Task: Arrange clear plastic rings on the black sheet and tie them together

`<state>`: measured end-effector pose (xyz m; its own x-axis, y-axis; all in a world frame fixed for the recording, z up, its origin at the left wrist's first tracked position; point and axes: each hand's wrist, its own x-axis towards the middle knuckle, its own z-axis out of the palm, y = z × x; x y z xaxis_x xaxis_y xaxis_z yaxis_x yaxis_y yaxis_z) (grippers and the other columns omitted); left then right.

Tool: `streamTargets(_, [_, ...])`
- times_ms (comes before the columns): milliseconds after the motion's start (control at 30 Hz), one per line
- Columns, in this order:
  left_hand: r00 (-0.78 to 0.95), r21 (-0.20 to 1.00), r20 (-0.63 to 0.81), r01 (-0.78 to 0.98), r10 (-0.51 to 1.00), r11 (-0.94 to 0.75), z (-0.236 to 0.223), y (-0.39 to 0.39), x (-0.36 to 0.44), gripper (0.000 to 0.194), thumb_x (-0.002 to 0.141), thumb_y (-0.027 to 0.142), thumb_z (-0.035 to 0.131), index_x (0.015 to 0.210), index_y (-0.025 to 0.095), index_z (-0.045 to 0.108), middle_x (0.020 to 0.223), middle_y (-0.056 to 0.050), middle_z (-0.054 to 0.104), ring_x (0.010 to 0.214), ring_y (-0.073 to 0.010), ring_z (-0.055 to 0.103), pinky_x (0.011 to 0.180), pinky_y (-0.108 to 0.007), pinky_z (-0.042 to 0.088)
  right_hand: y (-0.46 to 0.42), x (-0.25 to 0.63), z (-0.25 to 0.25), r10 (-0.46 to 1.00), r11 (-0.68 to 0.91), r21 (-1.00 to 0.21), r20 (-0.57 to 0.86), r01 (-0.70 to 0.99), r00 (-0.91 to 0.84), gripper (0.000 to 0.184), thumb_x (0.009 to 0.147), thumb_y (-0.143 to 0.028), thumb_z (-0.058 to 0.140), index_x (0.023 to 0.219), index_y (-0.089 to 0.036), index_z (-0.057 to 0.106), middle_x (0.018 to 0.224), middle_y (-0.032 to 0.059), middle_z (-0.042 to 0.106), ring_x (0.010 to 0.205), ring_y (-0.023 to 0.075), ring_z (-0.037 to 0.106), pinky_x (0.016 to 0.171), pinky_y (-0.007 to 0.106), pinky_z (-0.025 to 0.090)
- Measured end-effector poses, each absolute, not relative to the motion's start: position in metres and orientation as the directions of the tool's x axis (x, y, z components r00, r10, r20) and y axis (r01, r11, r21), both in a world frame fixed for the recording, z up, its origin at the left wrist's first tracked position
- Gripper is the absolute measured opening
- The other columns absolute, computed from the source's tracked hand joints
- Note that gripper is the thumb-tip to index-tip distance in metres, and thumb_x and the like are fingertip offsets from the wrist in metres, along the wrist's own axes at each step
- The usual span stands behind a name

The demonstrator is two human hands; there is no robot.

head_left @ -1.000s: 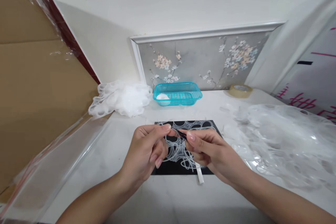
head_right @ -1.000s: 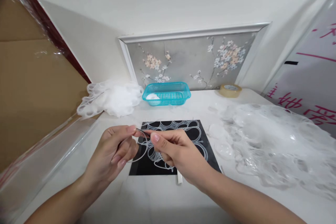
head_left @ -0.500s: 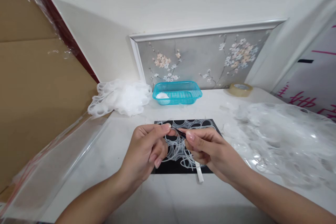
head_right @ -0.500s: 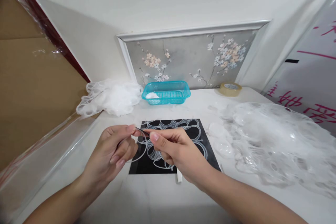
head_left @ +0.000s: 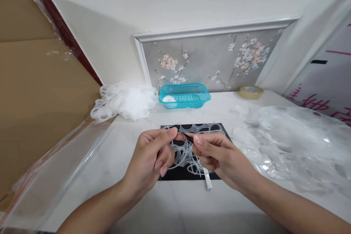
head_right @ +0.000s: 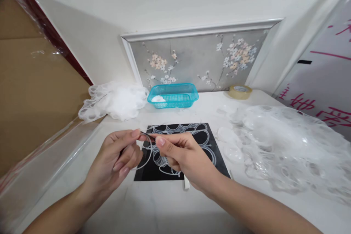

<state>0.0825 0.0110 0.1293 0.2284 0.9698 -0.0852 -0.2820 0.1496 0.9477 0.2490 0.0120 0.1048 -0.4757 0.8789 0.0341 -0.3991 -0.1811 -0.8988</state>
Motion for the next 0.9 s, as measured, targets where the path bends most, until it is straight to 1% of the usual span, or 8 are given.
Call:
streamTargets(100, [0.231,0.945,-0.088,-0.287,0.969,0.154,0.1293,0.0109,0.0825,0.025,0.078,0.036,0.067,0.068,0.014,0.067,0.028,0.009,0.028,0.025,-0.0018,0.03,0.038,-0.018,0.019,0.0122,0.2497,0.1043,0.875,-0.185,-0.895,0.038,-0.407,-0.482,0.04,0.084,-0.039,0.062,0.054,-0.015,0.049,0.055,-0.0065,0.022,0.045,0.0041,0.014,0.04,0.022,0.008])
streamTargets(267, [0.227,0.948,-0.091,-0.279,0.97,0.154,0.1304,0.0116,0.0816,0.025,0.079,0.037,0.067,0.07,0.014,0.069,0.028,0.009,0.027,0.026,-0.0011,0.03,0.038,-0.017,0.02,0.0116,0.25,0.104,0.877,-0.191,-0.893,0.031,-0.407,-0.479,0.036,0.083,-0.039,0.063,0.057,-0.015,0.054,0.057,-0.0063,0.022,0.045,0.0041,0.014,0.04,0.022,0.007])
streamTargets(500, [0.226,0.955,-0.067,-0.267,0.972,0.128,0.1311,0.0118,0.0807,0.027,0.079,0.039,0.067,0.069,0.014,0.069,0.029,0.009,0.026,0.026,-0.001,0.03,0.036,-0.016,0.02,0.013,0.2505,0.1025,0.875,-0.174,-0.895,0.052,-0.412,-0.482,0.038,0.084,-0.037,0.061,0.054,-0.015,0.054,0.057,-0.006,0.021,0.045,0.0038,0.015,0.039,0.022,0.009])
streamTargets(900, [0.229,0.963,-0.079,-0.235,0.97,0.133,0.1297,0.0128,0.08,0.028,0.08,0.04,0.065,0.069,0.015,0.069,0.029,0.009,0.025,0.026,-0.001,0.029,0.036,-0.016,0.021,0.0138,0.2505,0.1006,0.868,-0.184,-0.889,0.053,-0.42,-0.494,0.038,0.085,-0.037,0.061,0.055,-0.015,0.054,0.057,-0.0057,0.022,0.045,0.0035,0.014,0.038,0.021,0.009])
